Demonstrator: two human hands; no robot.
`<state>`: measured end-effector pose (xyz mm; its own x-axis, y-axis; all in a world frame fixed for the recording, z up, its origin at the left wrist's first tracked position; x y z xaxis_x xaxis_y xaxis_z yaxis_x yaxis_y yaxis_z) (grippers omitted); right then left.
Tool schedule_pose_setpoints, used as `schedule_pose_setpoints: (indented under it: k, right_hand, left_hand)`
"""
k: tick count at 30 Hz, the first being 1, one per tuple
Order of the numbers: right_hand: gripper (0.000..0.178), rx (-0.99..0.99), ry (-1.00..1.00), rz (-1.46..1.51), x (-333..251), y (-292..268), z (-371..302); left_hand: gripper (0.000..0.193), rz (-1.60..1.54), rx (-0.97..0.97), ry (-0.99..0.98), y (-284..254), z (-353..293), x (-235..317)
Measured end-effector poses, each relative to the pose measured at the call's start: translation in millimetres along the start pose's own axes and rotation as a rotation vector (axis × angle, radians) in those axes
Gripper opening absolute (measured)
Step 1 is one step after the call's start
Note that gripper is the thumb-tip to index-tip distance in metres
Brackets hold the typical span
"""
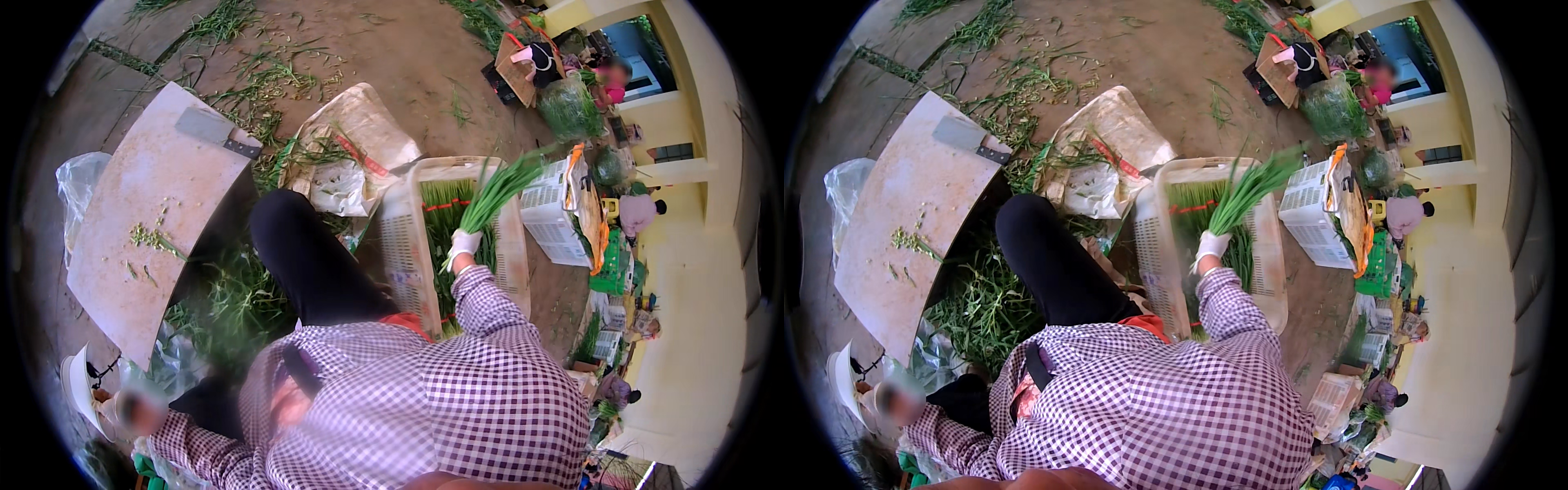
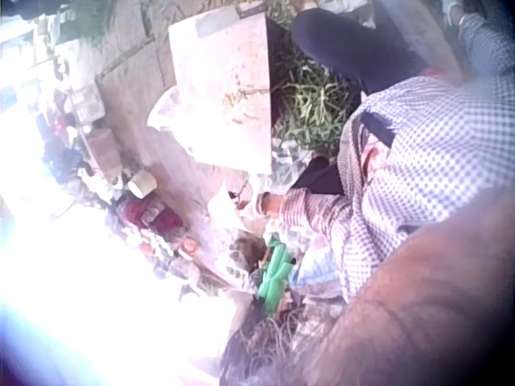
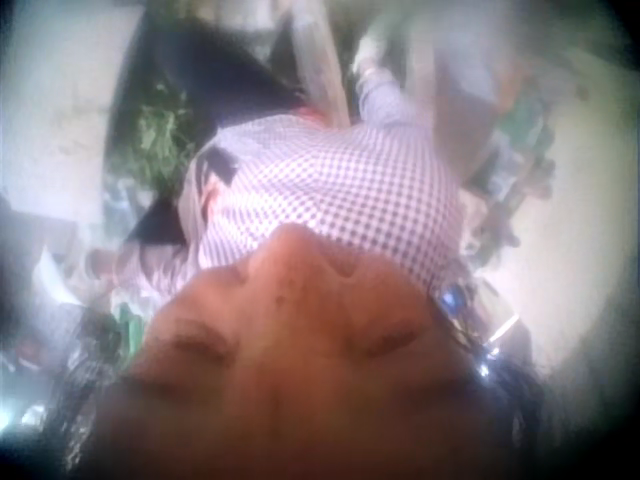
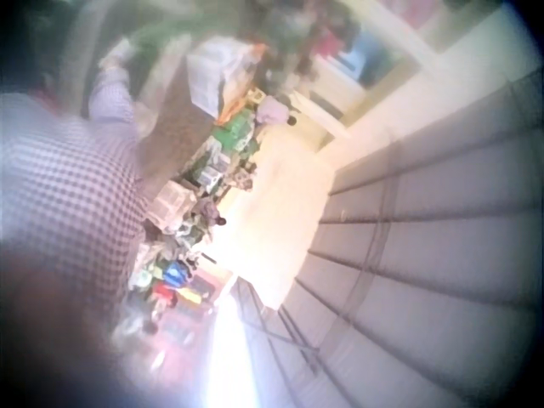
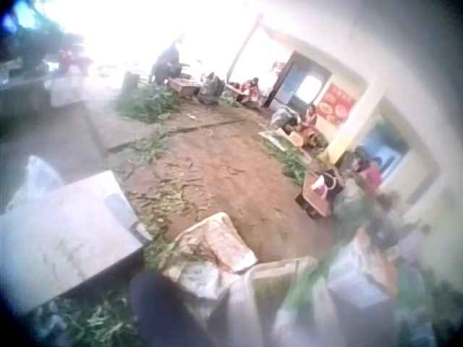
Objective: The person bundles green chives by hand, trims the root ends with a cleaver on a wooden board, and secures each bunch with a red plastic tie before placing them into a plastic crate.
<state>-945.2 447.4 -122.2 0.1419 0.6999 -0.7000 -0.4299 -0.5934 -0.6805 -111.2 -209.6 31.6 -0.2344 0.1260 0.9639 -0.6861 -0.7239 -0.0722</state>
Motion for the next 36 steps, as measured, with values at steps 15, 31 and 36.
schedule_pose_setpoints:
  k: [15,31,36]
  right_hand:
    - [0.014,-1.065,0.796,-0.145,120.4,61.3,-72.2]
    - [0.019,-1.022,0.892,0.114,169.8,92.8,-41.2]
    - [0.027,-0.846,1.111,0.397,162.1,80.5,-47.9]
  left_hand:
    - [0.031,0.029,-0.217,0.200,6.1,2.4,3.0]
    - [0.033,-0.014,0.012,-0.136,-12.3,29.1,-37.1]
    - [0.029,-0.170,0.100,-0.183,19.4,38.7,-22.5]
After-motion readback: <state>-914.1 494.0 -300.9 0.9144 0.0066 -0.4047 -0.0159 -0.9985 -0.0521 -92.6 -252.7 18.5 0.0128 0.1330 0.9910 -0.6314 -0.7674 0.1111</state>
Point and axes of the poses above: each hand's wrist, its own z-axis towards the middle knuckle, its own y-axis out of the palm, x = y × z, the point moved 9 cm from there along z, towards the middle knuckle, and after that the axes turned 3 degrees about z, right-handed, at the moved point
